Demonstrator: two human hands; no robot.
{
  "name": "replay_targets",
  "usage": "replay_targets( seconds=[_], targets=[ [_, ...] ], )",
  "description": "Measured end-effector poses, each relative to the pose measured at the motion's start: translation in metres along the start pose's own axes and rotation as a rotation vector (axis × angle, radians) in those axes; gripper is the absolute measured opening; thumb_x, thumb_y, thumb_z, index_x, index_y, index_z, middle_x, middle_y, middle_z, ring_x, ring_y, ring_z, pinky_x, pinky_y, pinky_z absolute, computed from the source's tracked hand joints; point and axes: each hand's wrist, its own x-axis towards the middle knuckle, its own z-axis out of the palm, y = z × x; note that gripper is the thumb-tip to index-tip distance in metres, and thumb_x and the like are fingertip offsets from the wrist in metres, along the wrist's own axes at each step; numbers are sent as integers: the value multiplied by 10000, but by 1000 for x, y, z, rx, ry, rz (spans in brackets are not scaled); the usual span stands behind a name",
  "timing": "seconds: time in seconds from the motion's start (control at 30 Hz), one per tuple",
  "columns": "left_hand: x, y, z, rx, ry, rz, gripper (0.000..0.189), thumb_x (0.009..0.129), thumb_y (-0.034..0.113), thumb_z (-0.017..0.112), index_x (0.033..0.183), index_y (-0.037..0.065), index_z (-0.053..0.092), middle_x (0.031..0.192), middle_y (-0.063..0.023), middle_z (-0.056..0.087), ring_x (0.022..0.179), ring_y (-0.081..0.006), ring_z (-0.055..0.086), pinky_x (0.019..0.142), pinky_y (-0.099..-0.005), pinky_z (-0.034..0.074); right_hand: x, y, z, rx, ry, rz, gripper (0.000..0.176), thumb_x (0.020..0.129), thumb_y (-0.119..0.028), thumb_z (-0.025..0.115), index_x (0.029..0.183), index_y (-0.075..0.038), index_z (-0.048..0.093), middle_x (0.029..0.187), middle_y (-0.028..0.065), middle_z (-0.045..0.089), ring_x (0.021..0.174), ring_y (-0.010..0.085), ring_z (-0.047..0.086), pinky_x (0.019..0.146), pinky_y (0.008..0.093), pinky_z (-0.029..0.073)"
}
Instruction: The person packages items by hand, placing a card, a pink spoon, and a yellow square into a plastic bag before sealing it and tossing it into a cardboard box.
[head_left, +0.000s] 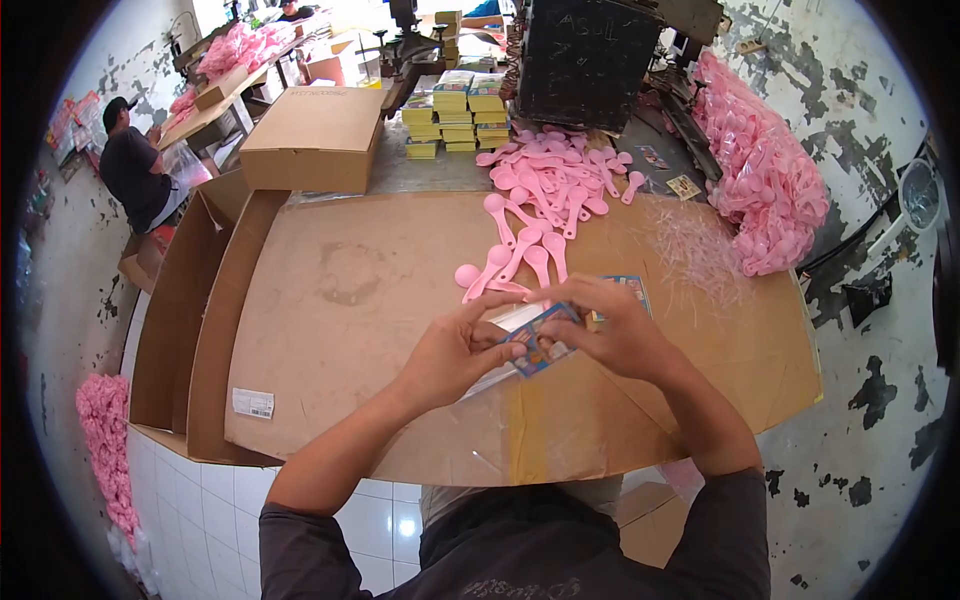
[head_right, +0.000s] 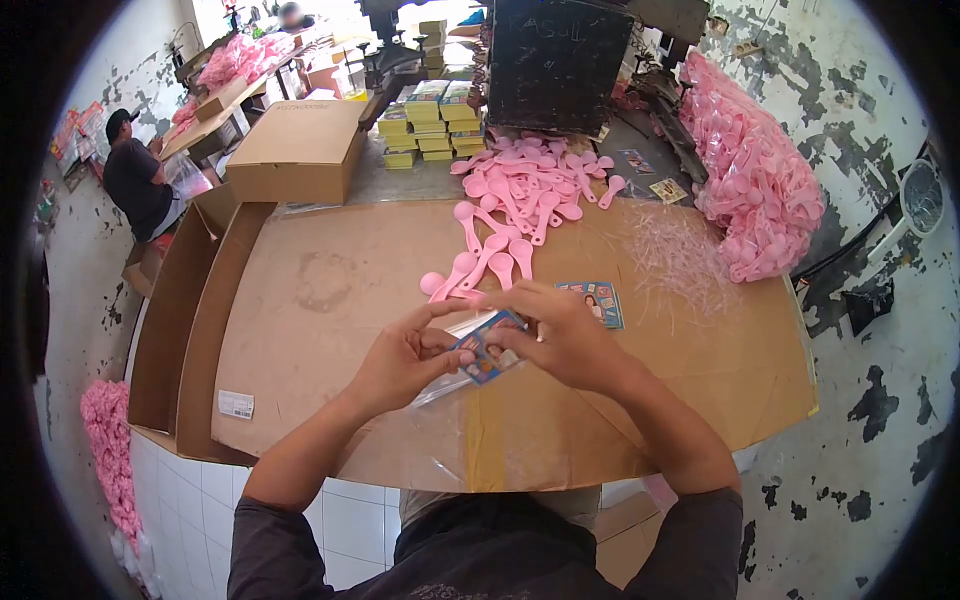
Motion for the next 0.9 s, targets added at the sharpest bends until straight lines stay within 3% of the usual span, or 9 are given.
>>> replay_targets(
  seconds=[0.07, 0.17, 0.27, 0.37, 0.47, 0.67, 0.77, 0.87, 0.9],
  targets=[
    [-1, -3, 4, -19, 4, 13, 567, 986, 60, 704, 1486, -11, 445, 1038, -119, 769, 938, -115, 711, 775, -271, 572, -2, -8, 11, 145, 69, 169, 213, 926, -73, 741, 1136, -38, 738, 969, 91, 680, 836, 158, 637, 698, 297, 492],
    [3, -5, -2, -34, 90, 14, 525, 993, 49, 689, 1464, -12, 465, 1081, -126, 761, 953, -121, 715, 798, -276, 584, 0, 12, 25, 378, 277, 189, 215, 940, -115, 743, 1133, -22, 718, 929, 75, 682, 803, 151, 634, 678, 294, 487],
    [3, -2, -3, -125, 98, 37, 447, 1003, 41, 670, 1415, -23, 508, 1092, -130, 755, 972, -131, 719, 833, -288, 598, 1, 27, 24, -34, 136, -193, 221, 958, -153, 735, 1115, -4, 692, 879, 53, 692, 745, 119, 622, 655, 277, 484],
    [4, -10, -3, -94, 108, -13, 378, 1008, 42, 661, 1358, -43, 548, 1100, -136, 750, 975, -141, 725, 855, -292, 606, 7, 27, 21, 17, 39, -91, 182, 972, -178, 722, 1038, -10, 705, 888, 54, 693, 765, 119, 621, 666, 287, 488],
    [6, -9, -5, -124, 184, -29, 332, 1007, 38, 661, 1315, -57, 582, 1100, -118, 751, 957, -137, 726, 834, -275, 605, 16, 22, 14, 305, 84, 188, 191, 977, -180, 710, 1016, 8, 714, 956, 79, 658, 866, 159, 627, 763, 327, 507],
    [5, -8, -6, -77, 226, -99, 301, 1015, 59, 658, 1289, -52, 604, 1072, -89, 756, 888, -90, 714, 744, -233, 589, 19, 24, 25, 133, -60, -47, 242, 968, -247, 716, 969, -6, 733, 969, 100, 664, 889, 200, 642, 766, 349, 500],
    [6, -5, -10, -64, 221, -66, 273, 1028, 101, 656, 1258, -41, 619, 1043, -78, 761, 857, -66, 703, 715, -217, 576, 34, 34, 20, -191, 190, 215, 234, 927, -244, 743, 869, -19, 724, 989, 125, 643, 945, 244, 630, 818, 383, 495],
    [9, -10, -13, -187, 229, -28, 263, 1029, 129, 667, 1231, -34, 626, 1049, -60, 762, 832, -51, 692, 687, -209, 556, 34, 72, 28, -725, 242, 21, 219, 882, -237, 749, 837, -28, 703, 969, 128, 610, 985, 302, 591, 837, 434, 491],
    [9, -11, -14, -185, 220, -33, 258, 1030, 131, 666, 1225, -32, 623, 1046, -60, 762, 832, -52, 693, 685, -209, 556, 35, 73, 31, -714, 232, 46, 204, 876, -229, 750, 839, -34, 702, 961, 122, 601, 988, 306, 582, 855, 443, 484]
  ],
)
